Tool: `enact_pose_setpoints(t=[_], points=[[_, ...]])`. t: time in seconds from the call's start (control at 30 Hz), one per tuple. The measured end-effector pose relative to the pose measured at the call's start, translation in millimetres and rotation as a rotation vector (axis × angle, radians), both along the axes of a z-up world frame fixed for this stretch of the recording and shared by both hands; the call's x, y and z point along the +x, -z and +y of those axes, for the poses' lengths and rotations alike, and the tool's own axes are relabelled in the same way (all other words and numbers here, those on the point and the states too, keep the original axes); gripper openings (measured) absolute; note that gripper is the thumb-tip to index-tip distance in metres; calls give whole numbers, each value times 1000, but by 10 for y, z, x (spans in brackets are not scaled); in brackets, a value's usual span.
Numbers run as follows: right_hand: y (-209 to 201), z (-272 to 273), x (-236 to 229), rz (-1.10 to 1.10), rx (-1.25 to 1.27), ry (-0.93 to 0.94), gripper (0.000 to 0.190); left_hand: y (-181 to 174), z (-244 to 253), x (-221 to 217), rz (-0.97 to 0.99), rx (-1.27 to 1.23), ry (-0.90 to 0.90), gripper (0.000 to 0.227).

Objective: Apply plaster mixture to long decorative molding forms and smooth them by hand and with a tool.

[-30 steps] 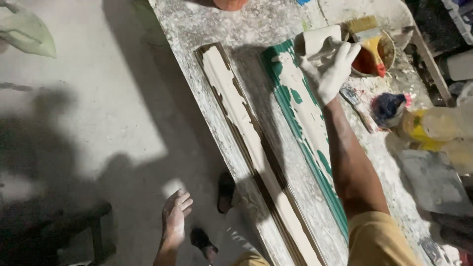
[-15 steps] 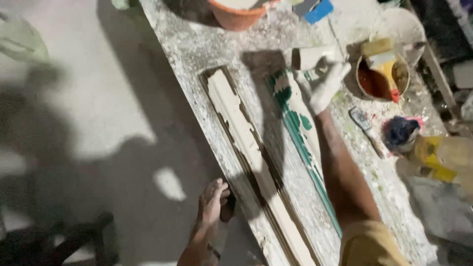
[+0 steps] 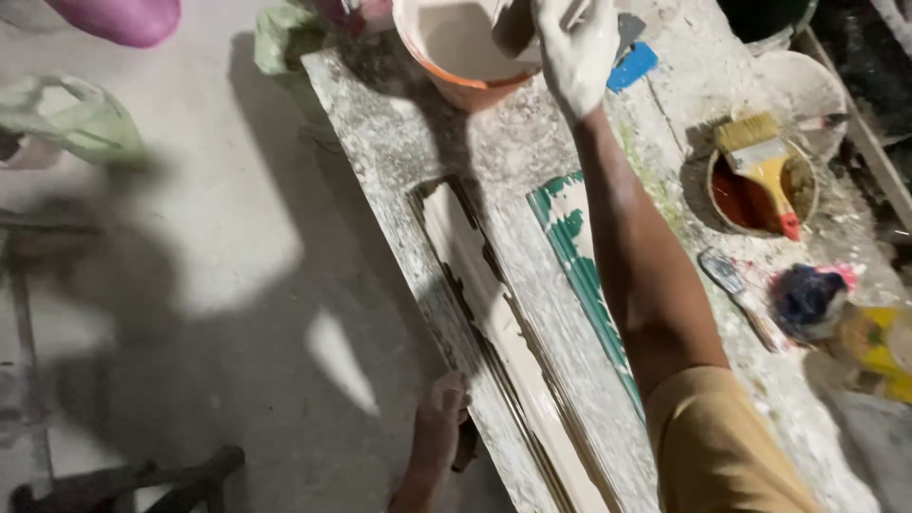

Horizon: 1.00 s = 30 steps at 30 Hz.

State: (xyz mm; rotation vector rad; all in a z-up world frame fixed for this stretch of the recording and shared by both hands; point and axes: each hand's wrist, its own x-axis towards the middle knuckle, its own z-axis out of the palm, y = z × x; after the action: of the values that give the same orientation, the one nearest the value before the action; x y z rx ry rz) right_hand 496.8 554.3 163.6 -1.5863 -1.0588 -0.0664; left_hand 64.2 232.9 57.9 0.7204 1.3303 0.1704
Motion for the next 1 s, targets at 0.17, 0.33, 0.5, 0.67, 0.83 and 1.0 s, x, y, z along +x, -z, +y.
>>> enact_pose_setpoints(t=[0.17, 0.33, 0.5, 0.67, 0.83, 1.0], points=[[-108, 211, -5, -160, -252, -87, 39, -55, 47, 209, -47, 83, -19, 56], [655, 173, 635, -690, -136, -214, 27, 272, -112, 301, -85, 69, 5, 53], [259, -1520, 207, -307, -557, -334, 59, 221, -208, 331, -192, 8, -93, 61], [916, -2150, 265, -554, -718, -542, 87, 177, -318, 444, -175, -6, -22, 64], [1388, -1952, 306, -701, -664, -563, 97, 42, -459, 553, -204, -13, 102, 71], [1380, -2158, 280, -714, -629, -545, 96, -323, -545, 629, -43, 117, 247, 64]])
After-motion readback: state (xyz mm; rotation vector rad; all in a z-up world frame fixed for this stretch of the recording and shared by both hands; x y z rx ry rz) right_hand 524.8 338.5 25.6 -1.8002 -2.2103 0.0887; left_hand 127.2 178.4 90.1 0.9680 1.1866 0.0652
